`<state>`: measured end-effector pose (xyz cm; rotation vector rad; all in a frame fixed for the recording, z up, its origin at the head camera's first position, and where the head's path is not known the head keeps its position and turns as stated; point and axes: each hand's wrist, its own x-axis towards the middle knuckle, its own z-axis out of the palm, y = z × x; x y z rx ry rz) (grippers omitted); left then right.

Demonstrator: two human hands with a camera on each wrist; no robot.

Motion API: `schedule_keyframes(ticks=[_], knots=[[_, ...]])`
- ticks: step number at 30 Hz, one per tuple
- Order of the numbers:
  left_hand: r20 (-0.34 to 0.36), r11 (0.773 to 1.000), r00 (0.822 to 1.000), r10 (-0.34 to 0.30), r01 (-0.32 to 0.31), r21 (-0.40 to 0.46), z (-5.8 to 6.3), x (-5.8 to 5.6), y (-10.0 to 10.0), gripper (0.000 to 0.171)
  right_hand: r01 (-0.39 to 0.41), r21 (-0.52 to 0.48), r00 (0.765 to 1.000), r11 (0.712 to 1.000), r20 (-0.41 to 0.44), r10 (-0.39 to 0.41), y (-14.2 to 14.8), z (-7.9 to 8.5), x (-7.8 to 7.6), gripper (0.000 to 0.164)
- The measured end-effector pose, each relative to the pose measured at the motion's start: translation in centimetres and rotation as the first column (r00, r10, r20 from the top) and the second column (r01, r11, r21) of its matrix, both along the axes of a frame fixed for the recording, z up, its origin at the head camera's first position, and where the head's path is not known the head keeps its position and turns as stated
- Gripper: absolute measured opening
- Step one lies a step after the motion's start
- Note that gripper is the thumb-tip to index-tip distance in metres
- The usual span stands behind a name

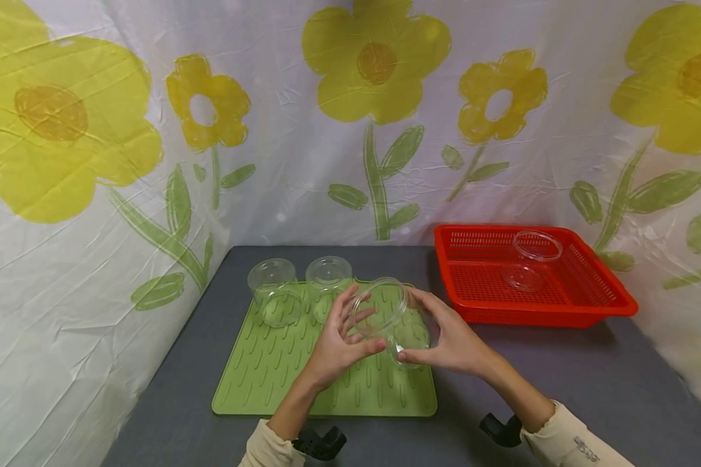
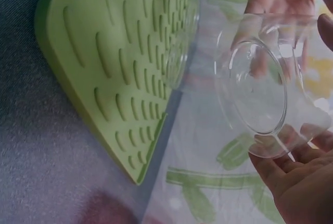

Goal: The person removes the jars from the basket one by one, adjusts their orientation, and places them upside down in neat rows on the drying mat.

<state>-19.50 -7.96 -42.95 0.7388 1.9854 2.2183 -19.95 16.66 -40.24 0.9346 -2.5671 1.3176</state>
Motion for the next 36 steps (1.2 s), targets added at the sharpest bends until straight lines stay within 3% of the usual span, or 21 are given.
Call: schedule_keyframes(ticks=[9, 13, 19, 23, 28, 36], knots=[[-0.032, 0.997, 0.999, 0.008, -0.01, -0.078, 0.4, -0.2, -0.8, 0.112, 0.044, 0.125, 0.998, 0.991, -0.047, -0.038, 0.5, -0.4, 0.3, 0.104], [-0.059, 0.985, 0.998, 0.019, -0.029, -0.167, 0.8, -0.1, -0.9, 0.111, 0.033, 0.183, 0.999, 0.983, -0.038, -0.026, 0.4, -0.5, 0.5, 0.106], [-0.131, 0.93, 0.991, 0.029, -0.075, -0.359, 1.5, 0.2, -0.6, 0.103, 0.014, 0.261, 0.995, 0.965, -0.103, 0.014, 0.2, -0.5, 0.6, 0.104], [-0.171, 0.889, 0.985, 0.04, -0.113, -0.443, 1.7, 0.3, -0.3, 0.095, 0.003, 0.298, 0.991, 0.955, -0.128, 0.036, 0.1, -0.5, 0.7, 0.104], [-0.191, 0.876, 0.981, 0.041, -0.128, -0.466, 1.5, 0.3, -0.3, 0.087, 0.004, 0.314, 0.991, 0.949, -0.125, 0.038, -0.1, -0.5, 0.7, 0.105], [-0.177, 0.882, 0.983, 0.04, -0.118, -0.456, 1.5, 0.3, -0.3, 0.08, 0.008, 0.339, 0.992, 0.941, -0.121, 0.035, -0.1, -0.4, 0.7, 0.106]])
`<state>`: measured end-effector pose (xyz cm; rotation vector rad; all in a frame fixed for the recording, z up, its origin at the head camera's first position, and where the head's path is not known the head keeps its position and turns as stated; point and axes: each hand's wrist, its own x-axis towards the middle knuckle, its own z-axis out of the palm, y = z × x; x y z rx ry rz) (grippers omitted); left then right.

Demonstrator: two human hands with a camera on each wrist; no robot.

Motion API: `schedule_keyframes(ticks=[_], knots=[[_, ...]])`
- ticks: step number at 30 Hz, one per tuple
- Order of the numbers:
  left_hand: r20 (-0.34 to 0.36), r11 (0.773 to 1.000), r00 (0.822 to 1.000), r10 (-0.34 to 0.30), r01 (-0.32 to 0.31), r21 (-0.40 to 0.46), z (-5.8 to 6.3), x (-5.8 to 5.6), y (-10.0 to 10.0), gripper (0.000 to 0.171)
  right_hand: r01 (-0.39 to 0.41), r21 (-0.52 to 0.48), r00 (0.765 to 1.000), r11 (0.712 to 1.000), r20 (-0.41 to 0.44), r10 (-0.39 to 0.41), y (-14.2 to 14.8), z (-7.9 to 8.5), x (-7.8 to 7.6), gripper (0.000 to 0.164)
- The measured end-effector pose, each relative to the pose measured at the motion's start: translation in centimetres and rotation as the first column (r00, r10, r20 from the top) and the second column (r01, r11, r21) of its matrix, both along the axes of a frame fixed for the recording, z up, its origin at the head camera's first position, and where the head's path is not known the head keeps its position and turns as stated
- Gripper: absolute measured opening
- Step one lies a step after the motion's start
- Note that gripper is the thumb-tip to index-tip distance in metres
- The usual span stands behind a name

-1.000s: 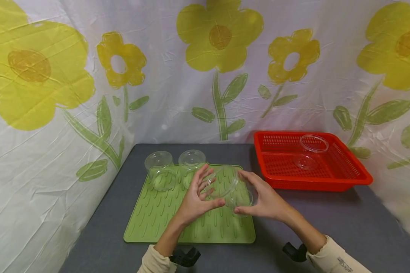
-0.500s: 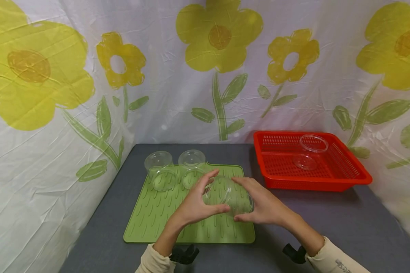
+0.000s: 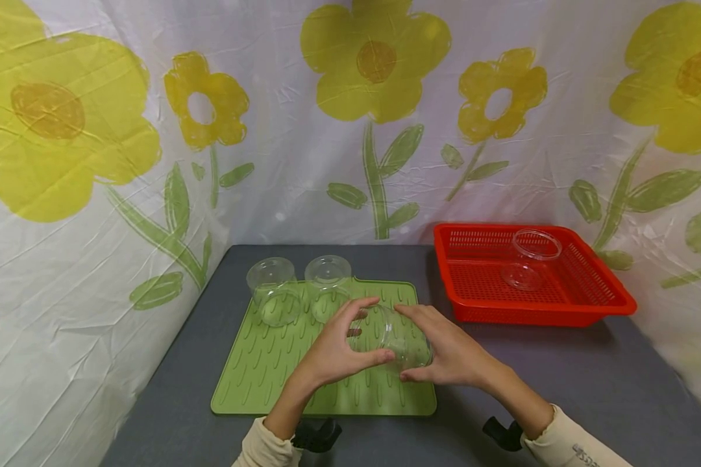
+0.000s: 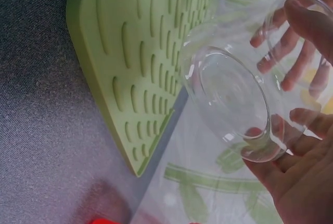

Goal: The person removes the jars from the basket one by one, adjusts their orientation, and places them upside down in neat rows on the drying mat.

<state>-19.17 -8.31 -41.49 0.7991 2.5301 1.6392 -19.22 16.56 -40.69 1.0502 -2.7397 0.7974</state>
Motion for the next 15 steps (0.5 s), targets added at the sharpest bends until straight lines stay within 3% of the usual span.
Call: schedule_keyframes(ticks=[15], knots=[[0.009, 0.997, 1.0, 0.03, -0.031, 0.077, -0.46, -0.17, -0.44, 0.076, 0.013, -0.078, 1.0, 0.997, 0.005, -0.012, -0.08, -0.26, -0.02, 0.112]])
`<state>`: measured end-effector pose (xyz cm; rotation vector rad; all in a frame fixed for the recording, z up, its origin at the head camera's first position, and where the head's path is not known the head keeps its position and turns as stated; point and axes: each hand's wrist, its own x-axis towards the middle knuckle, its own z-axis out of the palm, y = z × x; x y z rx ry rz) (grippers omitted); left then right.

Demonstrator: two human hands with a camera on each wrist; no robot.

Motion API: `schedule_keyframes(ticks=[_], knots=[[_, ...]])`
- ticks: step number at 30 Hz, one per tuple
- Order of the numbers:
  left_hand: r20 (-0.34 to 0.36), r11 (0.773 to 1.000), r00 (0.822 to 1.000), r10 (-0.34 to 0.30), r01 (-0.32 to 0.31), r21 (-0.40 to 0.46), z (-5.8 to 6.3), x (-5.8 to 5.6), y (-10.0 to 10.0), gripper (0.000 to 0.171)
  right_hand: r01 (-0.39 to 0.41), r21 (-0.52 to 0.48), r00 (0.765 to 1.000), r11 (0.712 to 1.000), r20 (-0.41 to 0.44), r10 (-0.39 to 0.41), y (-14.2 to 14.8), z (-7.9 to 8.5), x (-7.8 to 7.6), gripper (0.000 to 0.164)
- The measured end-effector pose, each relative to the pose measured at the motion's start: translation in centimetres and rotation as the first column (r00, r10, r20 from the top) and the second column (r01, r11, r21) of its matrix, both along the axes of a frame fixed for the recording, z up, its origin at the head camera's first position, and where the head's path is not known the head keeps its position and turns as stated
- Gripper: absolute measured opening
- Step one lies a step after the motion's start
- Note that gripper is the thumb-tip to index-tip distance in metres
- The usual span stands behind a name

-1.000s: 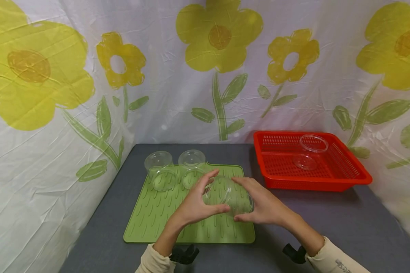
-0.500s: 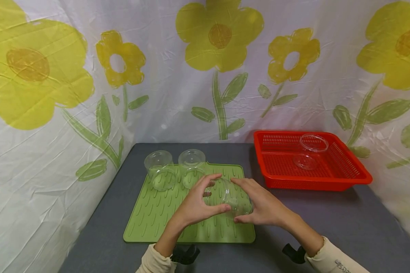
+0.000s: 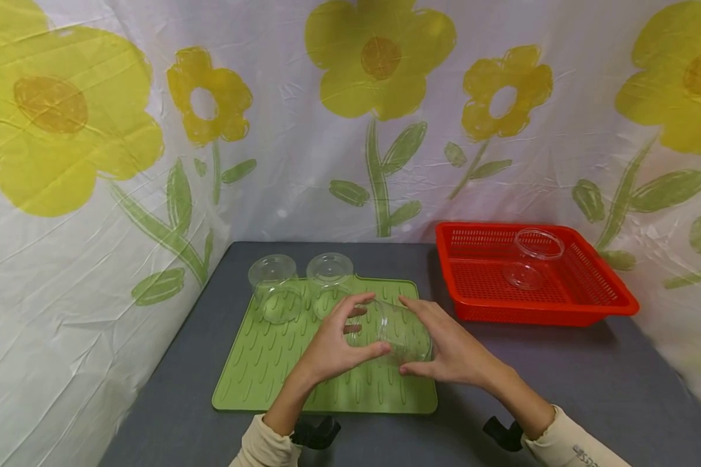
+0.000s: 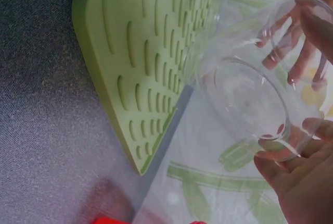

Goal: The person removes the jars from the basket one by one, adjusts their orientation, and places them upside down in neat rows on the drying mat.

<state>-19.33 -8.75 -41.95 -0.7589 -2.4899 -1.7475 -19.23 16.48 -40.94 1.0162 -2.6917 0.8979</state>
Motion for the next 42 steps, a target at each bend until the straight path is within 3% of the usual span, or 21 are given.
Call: schedule_keyframes(ticks=[12, 17, 22, 27, 30, 33, 42], knots=[[0.001, 0.998, 1.0, 0.03, -0.03, 0.056, -0.4, -0.1, -0.3, 0.075, 0.04, -0.196, 0.997, 0.98, 0.069, -0.027, 1.4, -0.2, -0.4, 0.106], [-0.031, 0.992, 0.999, 0.034, -0.03, 0.121, -0.4, -0.2, -0.4, 0.074, 0.029, -0.293, 0.989, 0.956, 0.149, 0.015, 2.1, -0.5, -0.9, 0.1], [-0.047, 0.984, 0.998, 0.04, -0.031, 0.178, -0.4, -0.1, -0.4, 0.074, -0.004, -0.382, 0.96, 0.924, 0.258, 0.111, 2.7, -0.6, -1.4, 0.096], [-0.074, 0.972, 0.997, 0.019, -0.001, 0.237, -0.5, 0.2, -0.1, 0.074, -0.015, -0.475, 0.908, 0.88, 0.361, 0.21, 2.9, -0.3, -1.5, 0.091], [-0.083, 0.963, 0.997, 0.003, 0.019, 0.268, -0.6, 0.3, 0.1, 0.073, -0.04, -0.544, 0.867, 0.838, 0.398, 0.3, 2.8, -0.2, -1.6, 0.09], [-0.088, 0.958, 0.996, -0.006, 0.031, 0.286, -0.6, 0.4, 0.3, 0.073, -0.051, -0.585, 0.841, 0.809, 0.412, 0.352, 2.6, -0.1, -1.6, 0.089], [-0.095, 0.954, 0.995, -0.029, 0.056, 0.294, -0.7, 0.5, 0.3, 0.074, -0.025, -0.6, 0.85, 0.8, 0.408, 0.333, 2.5, 0.1, -1.5, 0.084]])
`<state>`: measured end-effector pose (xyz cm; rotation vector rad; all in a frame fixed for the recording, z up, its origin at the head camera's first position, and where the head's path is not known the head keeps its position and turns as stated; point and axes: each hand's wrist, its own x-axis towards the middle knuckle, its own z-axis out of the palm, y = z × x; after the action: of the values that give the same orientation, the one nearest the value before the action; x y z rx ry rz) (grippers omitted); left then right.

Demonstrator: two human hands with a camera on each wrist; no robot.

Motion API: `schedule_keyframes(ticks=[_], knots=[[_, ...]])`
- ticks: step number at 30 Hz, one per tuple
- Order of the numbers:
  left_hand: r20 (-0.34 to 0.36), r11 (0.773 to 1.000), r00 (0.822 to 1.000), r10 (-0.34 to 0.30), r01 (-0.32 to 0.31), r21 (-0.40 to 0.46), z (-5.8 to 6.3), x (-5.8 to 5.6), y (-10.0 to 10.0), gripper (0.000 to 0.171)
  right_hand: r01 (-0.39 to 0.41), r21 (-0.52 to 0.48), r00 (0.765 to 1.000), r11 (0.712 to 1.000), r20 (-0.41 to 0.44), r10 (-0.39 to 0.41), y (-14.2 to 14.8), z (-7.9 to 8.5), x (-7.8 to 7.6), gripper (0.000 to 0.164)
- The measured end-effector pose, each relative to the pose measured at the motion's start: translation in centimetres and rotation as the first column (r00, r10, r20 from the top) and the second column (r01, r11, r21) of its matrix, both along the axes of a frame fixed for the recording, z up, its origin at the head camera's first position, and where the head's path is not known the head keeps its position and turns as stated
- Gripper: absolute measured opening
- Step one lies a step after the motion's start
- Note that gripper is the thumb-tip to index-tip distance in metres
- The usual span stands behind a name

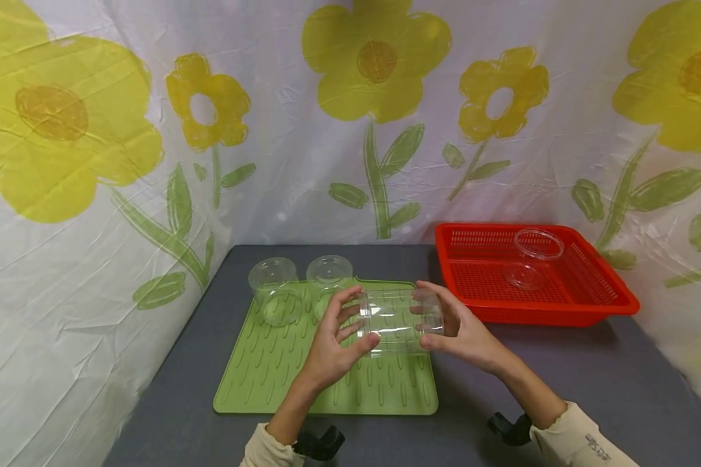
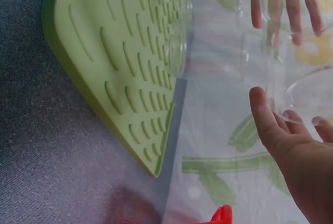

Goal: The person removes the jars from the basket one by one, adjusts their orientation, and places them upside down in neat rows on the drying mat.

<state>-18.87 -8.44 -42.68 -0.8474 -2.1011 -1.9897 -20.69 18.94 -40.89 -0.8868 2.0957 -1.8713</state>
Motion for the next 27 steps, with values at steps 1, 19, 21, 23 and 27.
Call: schedule_keyframes(ticks=[1, 19, 21, 23, 27], knots=[[0.003, 1.0, 1.0, -0.004, 0.004, 0.004, 0.0, 0.0, 0.0, 0.074, 0.001, -0.004, 1.0, 1.0, 0.001, -0.001, 0.0, 0.0, 0.0, 0.084], [-0.12, 0.96, 0.989, 0.089, -0.117, -0.255, 0.8, 0.2, -0.1, 0.104, 0.196, 0.233, 0.967, 0.953, -0.207, -0.148, 0.0, 0.2, 0.2, 0.088], [-0.162, 0.94, 0.983, 0.091, -0.139, -0.313, 1.1, 0.3, 0.1, 0.108, 0.221, 0.26, 0.955, 0.94, -0.253, -0.154, -0.2, 0.3, 0.4, 0.09], [-0.208, 0.914, 0.974, 0.088, -0.162, -0.372, 1.3, 0.3, 0.3, 0.112, 0.244, 0.284, 0.94, 0.927, -0.305, -0.154, -0.5, 0.5, 0.7, 0.092], [-0.291, 0.858, 0.954, 0.077, -0.211, -0.467, 1.4, 0.3, 0.7, 0.114, 0.29, 0.334, 0.904, 0.897, -0.403, -0.142, -1.2, 1.0, 1.2, 0.095]])
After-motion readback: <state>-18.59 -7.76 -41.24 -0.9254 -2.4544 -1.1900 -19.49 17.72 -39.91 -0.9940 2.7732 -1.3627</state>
